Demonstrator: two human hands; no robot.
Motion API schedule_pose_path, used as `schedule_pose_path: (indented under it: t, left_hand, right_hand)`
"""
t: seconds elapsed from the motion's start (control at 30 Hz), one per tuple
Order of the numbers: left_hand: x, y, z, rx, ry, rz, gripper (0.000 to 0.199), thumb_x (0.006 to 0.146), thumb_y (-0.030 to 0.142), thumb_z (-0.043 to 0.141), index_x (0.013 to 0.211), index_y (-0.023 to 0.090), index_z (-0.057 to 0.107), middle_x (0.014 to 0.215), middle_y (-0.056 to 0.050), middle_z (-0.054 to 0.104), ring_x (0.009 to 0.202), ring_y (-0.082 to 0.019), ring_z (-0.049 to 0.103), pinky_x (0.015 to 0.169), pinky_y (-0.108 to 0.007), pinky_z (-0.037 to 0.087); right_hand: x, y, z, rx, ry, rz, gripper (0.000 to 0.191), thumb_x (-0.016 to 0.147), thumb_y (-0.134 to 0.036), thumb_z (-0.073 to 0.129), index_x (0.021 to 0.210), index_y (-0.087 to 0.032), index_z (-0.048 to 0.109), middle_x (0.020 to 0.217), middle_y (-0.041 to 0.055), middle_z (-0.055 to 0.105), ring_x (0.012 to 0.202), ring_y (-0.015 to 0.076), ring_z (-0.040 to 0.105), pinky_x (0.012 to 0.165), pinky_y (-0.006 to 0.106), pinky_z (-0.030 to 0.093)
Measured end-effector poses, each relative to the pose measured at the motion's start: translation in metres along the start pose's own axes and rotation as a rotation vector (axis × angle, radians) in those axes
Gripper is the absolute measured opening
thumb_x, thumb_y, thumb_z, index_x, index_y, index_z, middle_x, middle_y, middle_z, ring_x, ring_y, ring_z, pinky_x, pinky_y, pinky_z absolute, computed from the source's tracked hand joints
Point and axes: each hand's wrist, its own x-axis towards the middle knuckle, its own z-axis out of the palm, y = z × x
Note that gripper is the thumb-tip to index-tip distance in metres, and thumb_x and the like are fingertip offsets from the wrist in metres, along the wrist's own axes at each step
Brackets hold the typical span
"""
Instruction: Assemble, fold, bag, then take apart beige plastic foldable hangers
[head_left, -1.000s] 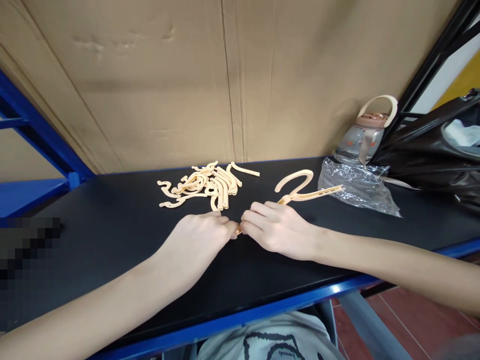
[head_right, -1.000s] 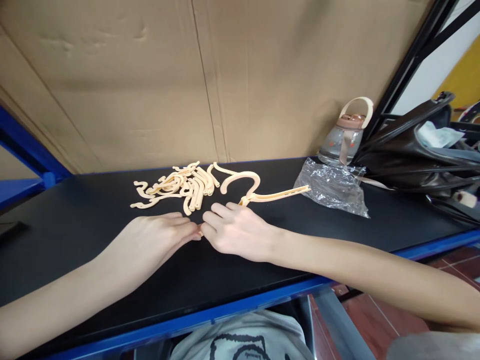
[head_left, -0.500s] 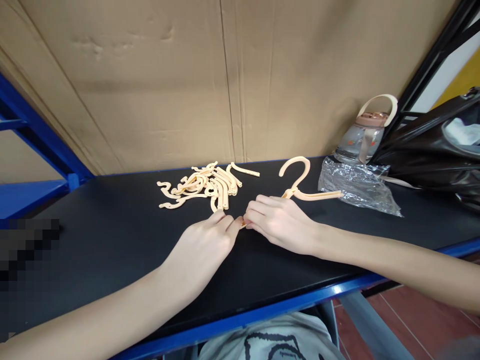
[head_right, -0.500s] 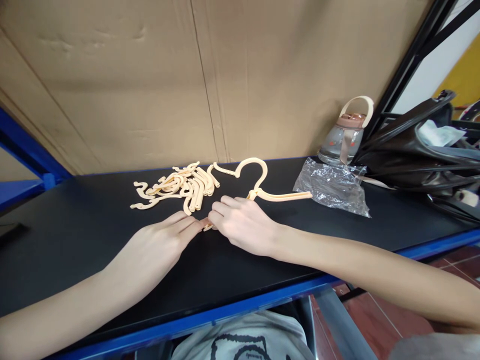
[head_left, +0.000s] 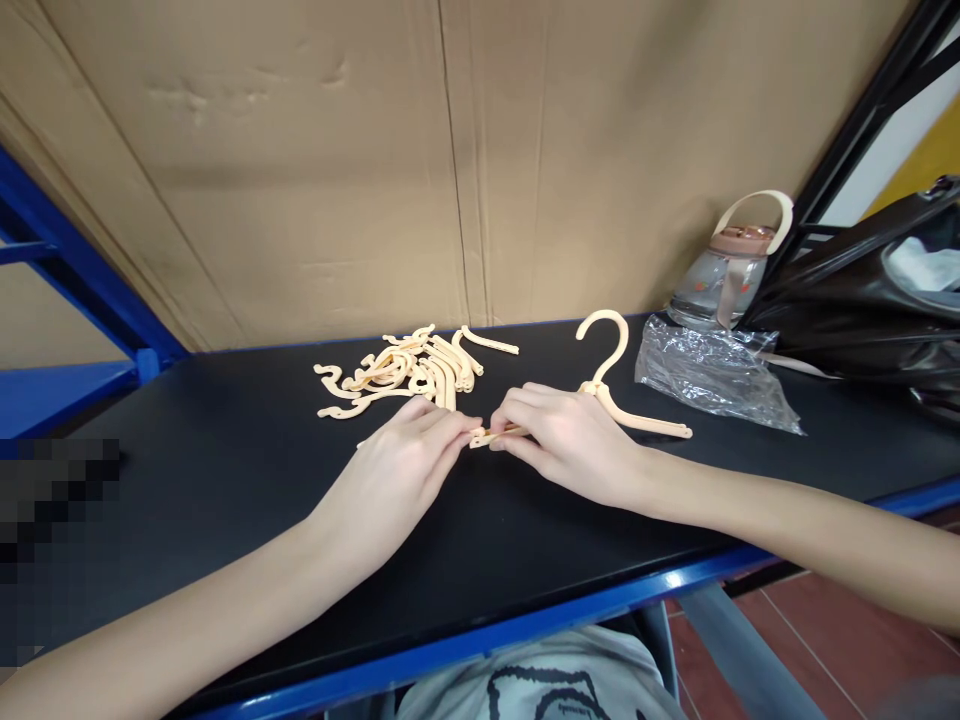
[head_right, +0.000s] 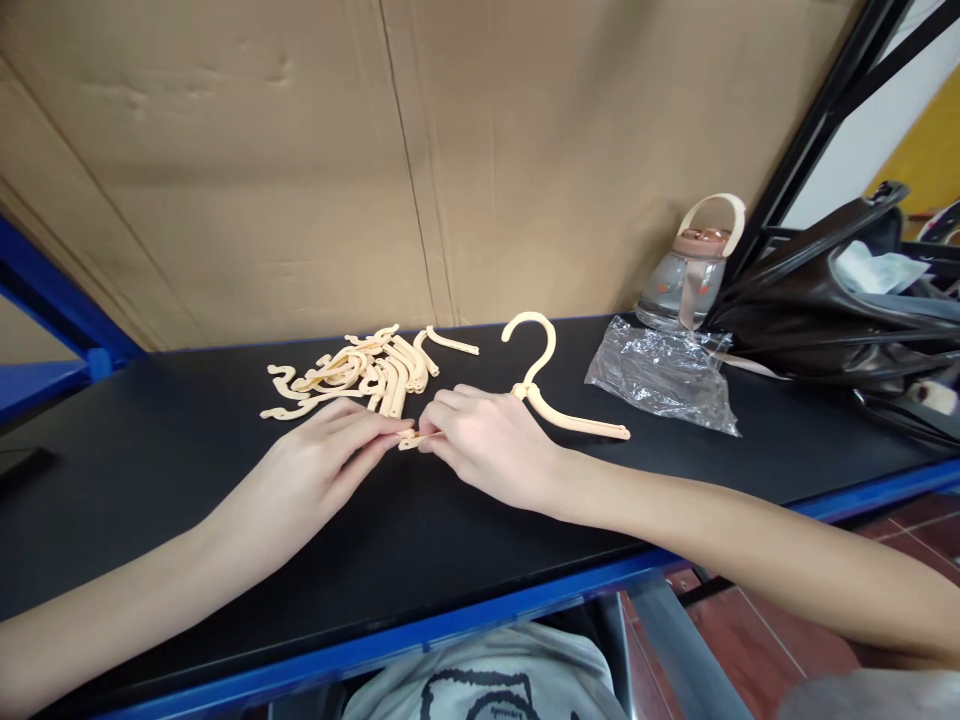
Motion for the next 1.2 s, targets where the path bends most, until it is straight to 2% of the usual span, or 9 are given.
schedule_pose_path:
  t: [0.2,0.43,0.6,0.7,0.8,1.03,1.1,1.2]
  left_hand:
    - [0.002,-0.006,-0.001,-0.105,-0.066,-0.037,0.031,0.097,0.026,0.038,0.098,0.021,0.069,0.091,-0.003,0.069,0.087,-0.018,0.060,0.075,-0.029,0.048]
    - [0.012,-0.024,-0.008,-0.447,-0.279,-0.090,0.026,0.092,0.038,0.051,0.100,0.025,0.072,0.095,0.001,0.073,0.084,-0.015,0.065,0.076,-0.025,0.051]
    - [0.015,-0.026,-0.011,-0.418,-0.257,-0.034,0.027,0.091,0.039,0.052,0.099,0.024,0.073,0.092,-0.001,0.073,0.082,-0.015,0.066,0.074,-0.024,0.051]
    - [0.015,-0.024,-0.013,-0.406,-0.305,-0.054,0.030,0.092,0.040,0.048,0.093,0.021,0.071,0.078,0.000,0.071,0.063,-0.011,0.060,0.060,-0.020,0.046]
    - [0.014,-0.023,-0.012,-0.424,-0.370,-0.110,0.034,0.093,0.041,0.045,0.085,0.018,0.067,0.062,0.003,0.064,0.045,-0.007,0.042,0.044,-0.018,0.031]
    - [0.014,-0.032,-0.014,-0.609,-0.543,-0.028,0.040,0.096,0.041,0.042,0.074,0.015,0.062,0.054,0.003,0.053,0.049,-0.008,0.039,0.047,-0.021,0.027]
    - [0.015,-0.033,-0.017,-0.663,-0.607,-0.022,0.041,0.096,0.042,0.041,0.073,0.014,0.061,0.054,0.003,0.052,0.048,-0.008,0.037,0.046,-0.022,0.025]
    - [0.015,-0.033,-0.020,-0.757,-0.688,-0.014,0.041,0.097,0.041,0.041,0.073,0.013,0.061,0.056,0.002,0.054,0.051,-0.008,0.041,0.049,-0.022,0.028]
  right_hand:
    - [0.000,0.001,0.002,0.005,-0.038,-0.006,0.009,0.092,-0.019,0.057,0.084,-0.017,0.059,0.081,-0.0007,0.062,0.073,0.0116,0.055,0.054,0.024,0.028]
    - [0.000,0.005,0.002,0.007,-0.077,-0.141,0.013,0.096,-0.017,0.049,0.087,-0.015,0.059,0.084,0.0014,0.060,0.077,0.0137,0.052,0.063,0.026,0.035]
    - [0.000,0.004,0.002,0.018,-0.086,-0.125,0.012,0.096,-0.018,0.049,0.088,-0.016,0.058,0.085,0.0015,0.060,0.077,0.0134,0.054,0.059,0.025,0.034]
    - [-0.001,0.004,0.001,-0.015,-0.079,-0.133,0.014,0.097,-0.019,0.048,0.089,-0.016,0.058,0.084,0.0018,0.060,0.076,0.0131,0.054,0.057,0.025,0.033]
    - [-0.001,0.004,0.000,-0.022,-0.064,-0.143,0.015,0.097,-0.020,0.046,0.090,-0.016,0.058,0.084,0.0010,0.059,0.070,0.0116,0.054,0.056,0.024,0.032]
    - [0.000,0.004,-0.004,0.102,-0.084,-0.266,0.015,0.098,-0.022,0.046,0.093,-0.016,0.059,0.087,0.0019,0.060,0.073,0.0118,0.054,0.065,0.023,0.038]
    - [0.001,0.004,-0.006,0.133,-0.085,-0.286,0.014,0.097,-0.022,0.047,0.093,-0.016,0.060,0.088,0.0018,0.061,0.073,0.0117,0.054,0.067,0.024,0.039]
    - [0.002,0.004,-0.009,0.201,-0.098,-0.301,0.015,0.097,-0.024,0.049,0.091,-0.017,0.061,0.089,0.0013,0.063,0.074,0.0112,0.056,0.069,0.024,0.039]
